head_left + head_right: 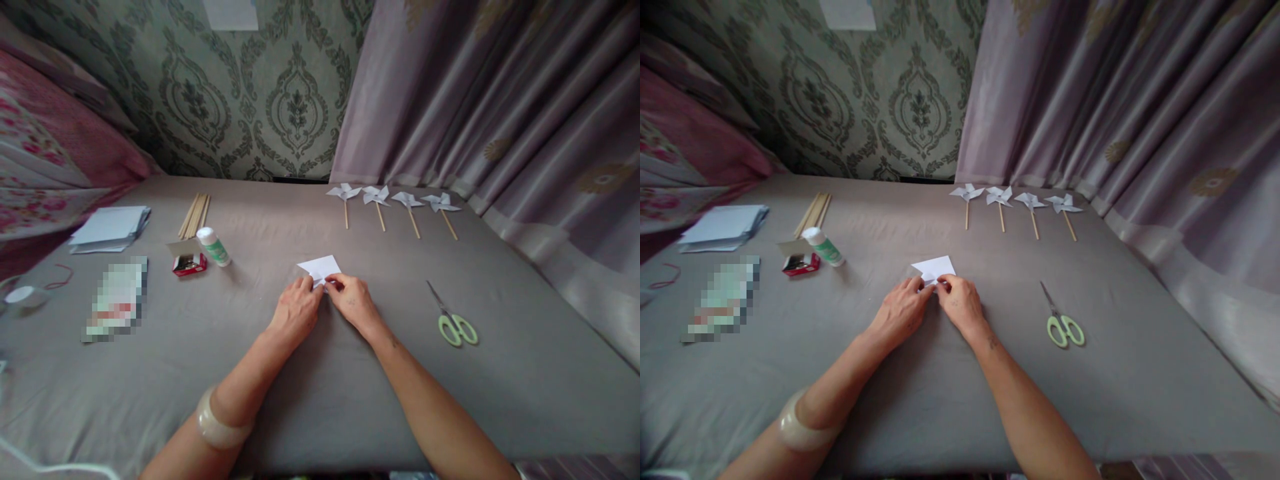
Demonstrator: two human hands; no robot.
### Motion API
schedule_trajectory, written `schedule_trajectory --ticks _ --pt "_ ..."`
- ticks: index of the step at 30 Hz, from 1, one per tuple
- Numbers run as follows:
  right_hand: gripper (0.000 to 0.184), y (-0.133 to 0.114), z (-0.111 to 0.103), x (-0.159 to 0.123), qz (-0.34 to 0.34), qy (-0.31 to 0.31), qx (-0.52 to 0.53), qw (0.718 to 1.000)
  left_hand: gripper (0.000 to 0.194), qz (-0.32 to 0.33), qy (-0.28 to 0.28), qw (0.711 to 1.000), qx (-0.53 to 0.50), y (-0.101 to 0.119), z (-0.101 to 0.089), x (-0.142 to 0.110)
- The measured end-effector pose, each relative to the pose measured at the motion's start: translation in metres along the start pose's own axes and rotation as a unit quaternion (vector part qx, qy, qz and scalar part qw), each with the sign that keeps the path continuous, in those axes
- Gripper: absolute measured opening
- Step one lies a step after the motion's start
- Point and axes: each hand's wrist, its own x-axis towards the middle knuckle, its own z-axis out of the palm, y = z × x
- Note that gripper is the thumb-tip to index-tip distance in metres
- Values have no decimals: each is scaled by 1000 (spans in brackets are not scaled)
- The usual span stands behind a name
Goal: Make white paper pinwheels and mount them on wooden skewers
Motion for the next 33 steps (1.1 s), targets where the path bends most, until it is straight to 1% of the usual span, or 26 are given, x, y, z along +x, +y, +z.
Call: schedule_trajectory --ticks 15,19,27,33 --pt "24 -3 -3 1 -3 -17 -22 1000 37 3 6 1000 -6 0 0 -2" --pt "25 -5 -4 1 -1 -25 -31 999 37 2 -1 1000 -11 1 -1 -2" --pt "29 -8 -5 1 1 -46 -72 996 36 -2 -14 1000 -8 3 -5 -1" --pt "30 -12 -5 -1 -8 -55 -125 991 34 -1 1 1000 -2 2 -1 -1"
